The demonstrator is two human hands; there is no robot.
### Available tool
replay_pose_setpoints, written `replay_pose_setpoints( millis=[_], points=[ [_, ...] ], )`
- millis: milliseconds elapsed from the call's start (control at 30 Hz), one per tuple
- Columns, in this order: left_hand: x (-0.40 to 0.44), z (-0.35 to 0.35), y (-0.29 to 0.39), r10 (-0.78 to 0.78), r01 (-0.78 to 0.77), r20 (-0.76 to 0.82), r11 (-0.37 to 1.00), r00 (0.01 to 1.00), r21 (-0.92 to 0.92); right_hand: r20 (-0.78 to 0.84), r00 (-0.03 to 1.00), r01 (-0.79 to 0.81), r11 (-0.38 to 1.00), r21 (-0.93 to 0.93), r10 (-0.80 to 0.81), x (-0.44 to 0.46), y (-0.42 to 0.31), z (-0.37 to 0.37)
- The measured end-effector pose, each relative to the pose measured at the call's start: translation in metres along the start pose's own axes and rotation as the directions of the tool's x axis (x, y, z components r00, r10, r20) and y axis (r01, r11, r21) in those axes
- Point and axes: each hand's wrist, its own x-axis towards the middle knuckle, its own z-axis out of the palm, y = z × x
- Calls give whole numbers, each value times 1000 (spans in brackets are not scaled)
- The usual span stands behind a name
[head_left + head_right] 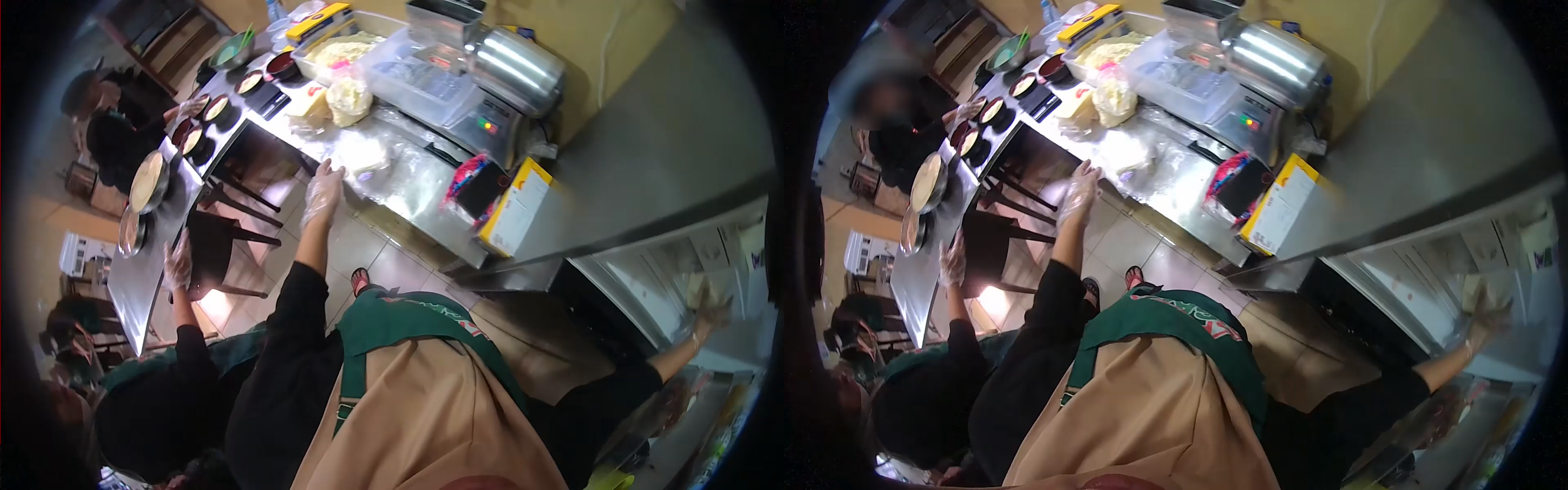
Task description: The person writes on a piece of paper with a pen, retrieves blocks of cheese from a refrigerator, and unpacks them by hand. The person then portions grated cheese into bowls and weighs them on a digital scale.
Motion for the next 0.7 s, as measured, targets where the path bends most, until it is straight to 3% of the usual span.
replay_pose_setpoints(
  millis=[33,67,100,167,233,300,333,367,400,433,467,533,633,700],
  points=[
    [21,0,-16,-21,27,-57,994,998,108,-63,998,16,992,126,-9,-6,-13,-28],
    [16,-1,-3,-28,60,-112,955,993,292,56,994,-96,986,139,89,-9,-41,-75],
    [16,0,8,-102,143,-134,927,986,346,179,966,-210,968,135,184,-16,-77,-139],
    [56,4,-28,-48,83,-101,921,994,381,304,951,-160,936,313,61,-29,-129,-237],
    [90,14,-46,-26,40,-37,881,999,472,290,957,-170,811,560,1,-49,-187,-312],
    [97,18,-29,-94,60,40,858,995,511,491,871,-248,870,427,7,-57,-220,-374],
    [120,31,-52,-130,69,184,949,974,308,485,875,-236,867,438,-7,-63,-229,-393],
    [142,46,-74,-126,101,330,991,935,91,519,853,-329,710,623,-60,-70,-234,-409],
    [105,43,-32,-158,160,205,987,966,6,537,835,-415,504,758,-121,-75,-240,-423],
    [92,45,-8,-174,182,141,982,975,-42,528,840,-408,496,766,-124,-78,-245,-440],
    [78,47,17,-190,197,75,976,979,-93,494,863,-350,577,738,-107,-79,-249,-453],
    [95,61,15,-123,62,151,931,981,359,440,895,-283,679,678,-66,-80,-256,-474],
    [85,67,30,-167,65,162,863,973,502,386,922,-274,645,713,-35,-78,-266,-482],
    [103,93,-2,-93,-29,162,780,983,626,363,932,-272,620,736,-21,-81,-272,-485]
  ],
)
